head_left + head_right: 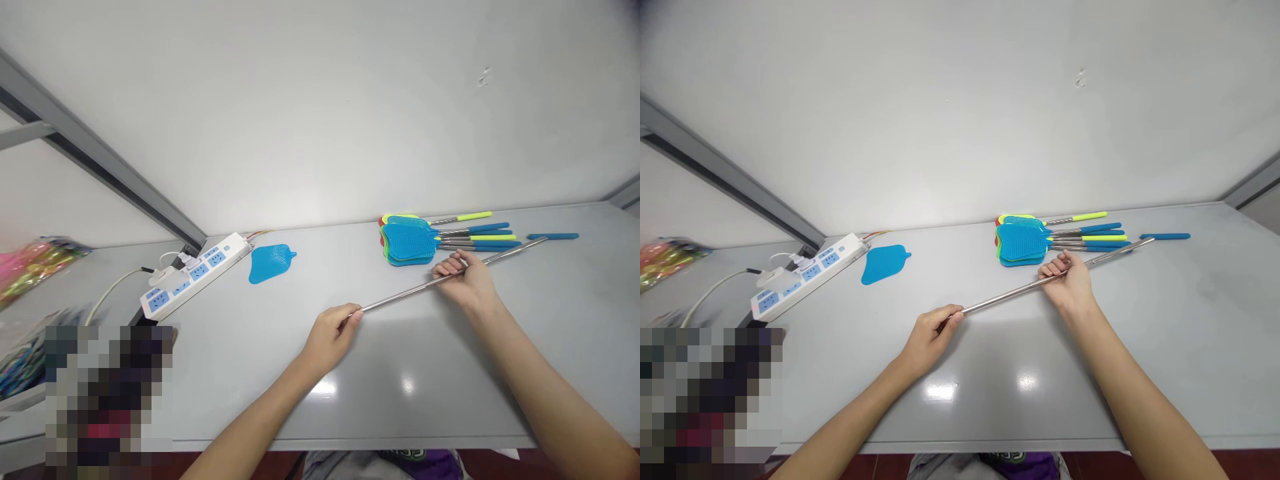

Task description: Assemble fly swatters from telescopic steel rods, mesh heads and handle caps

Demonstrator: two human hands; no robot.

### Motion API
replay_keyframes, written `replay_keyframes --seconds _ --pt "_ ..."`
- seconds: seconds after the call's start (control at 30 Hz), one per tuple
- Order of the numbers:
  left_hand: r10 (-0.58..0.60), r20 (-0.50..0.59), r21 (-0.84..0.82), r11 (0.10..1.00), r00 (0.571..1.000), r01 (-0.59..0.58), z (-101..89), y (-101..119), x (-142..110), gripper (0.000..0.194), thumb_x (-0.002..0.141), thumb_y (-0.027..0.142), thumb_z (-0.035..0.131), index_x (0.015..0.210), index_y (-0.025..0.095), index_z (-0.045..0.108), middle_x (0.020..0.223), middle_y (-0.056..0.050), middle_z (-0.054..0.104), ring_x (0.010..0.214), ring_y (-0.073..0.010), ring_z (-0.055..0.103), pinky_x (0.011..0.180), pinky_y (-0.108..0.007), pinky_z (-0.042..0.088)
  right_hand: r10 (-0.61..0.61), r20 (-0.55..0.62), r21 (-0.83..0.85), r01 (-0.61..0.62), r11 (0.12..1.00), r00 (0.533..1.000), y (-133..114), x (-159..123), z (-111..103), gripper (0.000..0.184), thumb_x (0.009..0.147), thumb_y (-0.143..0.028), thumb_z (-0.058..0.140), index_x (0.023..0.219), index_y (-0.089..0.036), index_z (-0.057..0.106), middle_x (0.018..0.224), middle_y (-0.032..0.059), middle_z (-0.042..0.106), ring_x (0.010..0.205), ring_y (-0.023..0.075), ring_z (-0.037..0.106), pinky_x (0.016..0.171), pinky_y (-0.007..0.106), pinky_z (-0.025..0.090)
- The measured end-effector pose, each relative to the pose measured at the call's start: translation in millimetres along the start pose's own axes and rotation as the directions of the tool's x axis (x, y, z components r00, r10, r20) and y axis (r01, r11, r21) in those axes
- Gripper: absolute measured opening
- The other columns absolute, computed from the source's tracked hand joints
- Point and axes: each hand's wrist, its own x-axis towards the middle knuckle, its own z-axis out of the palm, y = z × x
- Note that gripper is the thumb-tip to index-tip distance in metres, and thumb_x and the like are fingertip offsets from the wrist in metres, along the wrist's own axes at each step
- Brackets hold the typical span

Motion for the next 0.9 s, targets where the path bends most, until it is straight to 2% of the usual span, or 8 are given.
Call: replay_keyframes --seconds 0.1,0.3,0.73,0.9 --pt "-0.01 0.007 -0.016 1.0 1.0 0.01 1.3 -0.7 -0.3 0.031 0.086 0.035 0.027 0.076 0.018 0.052 0.061 0.003 0.044 0.056 -0.0089 0.038 0.055 -0.02 0.033 0.034 -0.016 0.057 -0.033 0.998 0.999 -3.0 1.0 -1.2 0.021 0.072 -0.013 0.039 0.055 -0.018 0.027 0.039 -0.0084 0.02 0.031 0.0043 0.02 0.031 0.017 0.024" --pt "-0.053 0.003 -0.022 0.998 0.999 0.053 1.1 -2.5 -0.8 0.029 0.085 0.035 0.028 0.081 0.018 0.051 0.062 0.003 0.046 0.054 -0.0088 0.039 0.053 -0.021 0.032 0.071 0.066 0.17 -0.081 0.982 0.995 0.0 -0.2 -5.2 0.024 0.069 -0.012 0.036 0.052 -0.018 0.02 0.038 -0.0074 0.018 0.031 0.0054 0.018 0.031 0.018 0.02" --pt "-0.03 0.061 0.028 0.999 0.998 0.029 -1.6 -1.1 -1.1 0.026 0.084 0.036 0.031 0.082 0.019 0.052 0.063 0.003 0.048 0.057 -0.0092 0.041 0.056 -0.02 0.034 0.053 0.083 0.127 -0.063 0.99 0.995 3.7 -3.0 -4.3 0.023 0.068 -0.011 0.035 0.052 -0.018 0.019 0.038 -0.0071 0.018 0.031 0.0053 0.018 0.031 0.018 0.019" --pt "0.01 0.066 0.075 0.997 0.998 -0.015 -2.4 -2.1 -0.7 0.026 0.084 0.036 0.033 0.093 0.021 0.053 0.071 0.002 0.056 0.063 -0.0103 0.048 0.065 -0.022 0.037 0.061 0.09 0.1 -0.07 0.993 0.994 9.3 -5.0 -4.7 0.024 0.068 -0.011 0.035 0.052 -0.018 0.018 0.038 -0.0071 0.018 0.031 0.0053 0.019 0.031 0.018 0.02"
